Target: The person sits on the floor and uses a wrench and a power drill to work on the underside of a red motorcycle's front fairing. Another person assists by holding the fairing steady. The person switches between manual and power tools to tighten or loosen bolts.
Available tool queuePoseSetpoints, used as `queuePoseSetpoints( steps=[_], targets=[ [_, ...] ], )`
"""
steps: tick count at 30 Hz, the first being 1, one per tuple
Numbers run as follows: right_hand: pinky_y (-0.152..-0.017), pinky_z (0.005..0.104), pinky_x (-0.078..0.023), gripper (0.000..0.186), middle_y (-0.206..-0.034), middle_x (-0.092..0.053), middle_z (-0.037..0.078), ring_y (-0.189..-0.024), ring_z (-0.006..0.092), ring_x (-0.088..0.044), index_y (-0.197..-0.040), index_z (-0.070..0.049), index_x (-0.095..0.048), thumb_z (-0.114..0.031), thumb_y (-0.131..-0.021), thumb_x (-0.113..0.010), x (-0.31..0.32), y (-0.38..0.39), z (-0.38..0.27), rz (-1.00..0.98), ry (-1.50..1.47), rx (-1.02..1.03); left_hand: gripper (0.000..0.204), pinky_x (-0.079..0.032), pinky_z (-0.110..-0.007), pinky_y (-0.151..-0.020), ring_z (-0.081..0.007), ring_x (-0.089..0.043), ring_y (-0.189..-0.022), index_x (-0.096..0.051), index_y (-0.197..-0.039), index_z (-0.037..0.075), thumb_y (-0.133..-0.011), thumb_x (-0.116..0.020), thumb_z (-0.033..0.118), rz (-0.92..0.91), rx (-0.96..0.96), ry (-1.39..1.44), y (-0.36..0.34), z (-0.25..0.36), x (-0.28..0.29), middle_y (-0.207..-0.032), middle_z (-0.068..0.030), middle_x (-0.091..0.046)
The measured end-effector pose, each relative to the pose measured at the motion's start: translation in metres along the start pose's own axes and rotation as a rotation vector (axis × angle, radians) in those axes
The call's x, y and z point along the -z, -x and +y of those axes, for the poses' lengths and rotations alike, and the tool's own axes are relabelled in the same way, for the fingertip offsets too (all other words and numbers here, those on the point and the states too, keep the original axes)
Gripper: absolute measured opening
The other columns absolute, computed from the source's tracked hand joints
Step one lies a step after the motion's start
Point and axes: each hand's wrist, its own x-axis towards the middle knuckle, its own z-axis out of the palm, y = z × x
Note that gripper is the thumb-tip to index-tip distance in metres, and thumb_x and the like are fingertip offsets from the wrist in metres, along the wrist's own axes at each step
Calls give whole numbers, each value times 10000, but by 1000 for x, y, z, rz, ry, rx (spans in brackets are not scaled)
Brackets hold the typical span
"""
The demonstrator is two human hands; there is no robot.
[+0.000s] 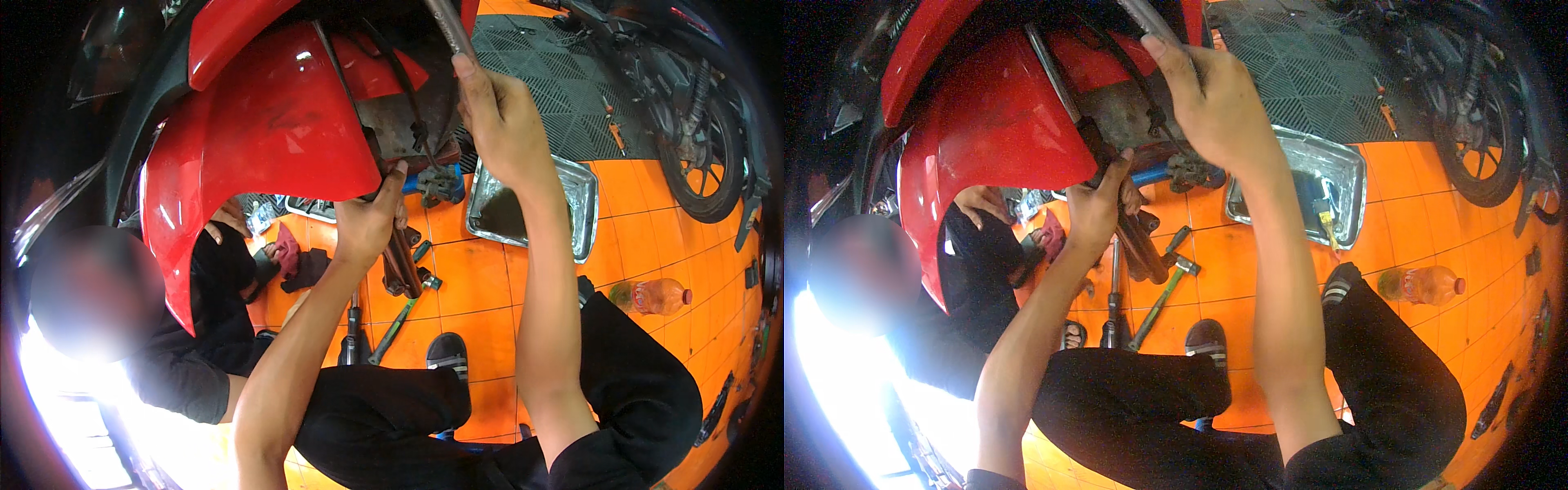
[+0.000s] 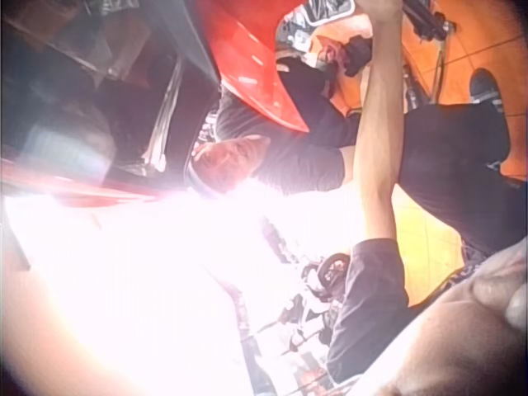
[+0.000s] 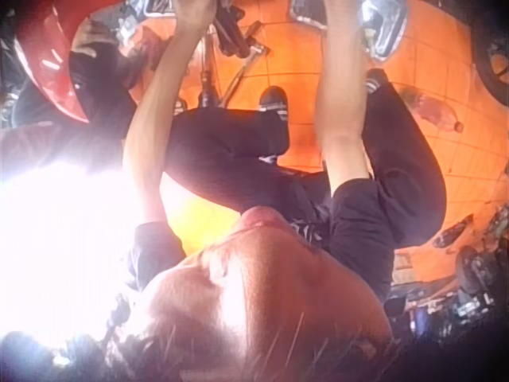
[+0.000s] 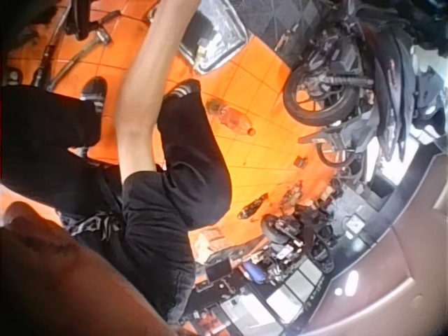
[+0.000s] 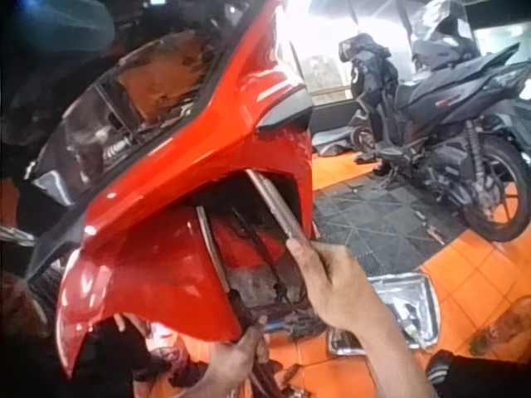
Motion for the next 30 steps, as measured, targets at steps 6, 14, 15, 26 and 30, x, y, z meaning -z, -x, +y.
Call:
queuePoseSetpoints(
  steps=[6,14,15,26,30],
  targets=[
    [-490,293,-337,641,-500,-404,-14,-482,109,-395,-567,-53,-447,-535,-990,-451,-19,13,1,-154,-297,-189,171,-372,-284,-402,-115,-459,-424,-548,-869,13,-928,-652,134,22,21,53,0,-2,-2,-543,-21,-473],
    [-433,259,-183,478,-502,-352,-61,-445,48,-274,-585,-116,-425,-380,-949,-588,-4,25,8,-591,-801,-401,145,-346,-280,-383,-107,-434,-405,-534,-876,29,-946,-624,119,-4,-12,36,1,-2,0,-547,-14,-461],
    [-431,257,-170,449,-502,-350,-63,-441,43,-267,-589,-120,-428,-330,-942,-609,-4,27,10,-623,-725,-400,142,-342,-279,-380,-107,-429,-401,-530,-872,33,-948,-619,114,-10,-13,51,0,-3,-1,-547,-13,-460],
    [-415,258,-205,305,-501,-351,-56,-418,47,-289,-641,-91,-509,-190,-898,-639,-12,43,4,-441,-839,-427,127,-328,-272,-375,-87,-425,-419,-519,-865,50,-936,-617,91,102,15,48,7,0,-7,-575,-3,-461],
    [-421,251,-215,294,-517,-371,-56,-431,42,-317,-652,-92,-530,-206,-894,-651,-28,59,-16,-380,-959,-554,127,-374,-267,-443,-101,-486,-529,-534,-893,50,-907,-628,134,127,-192,-104,7,-12,-2,-682,-16,-519]
  ],
)
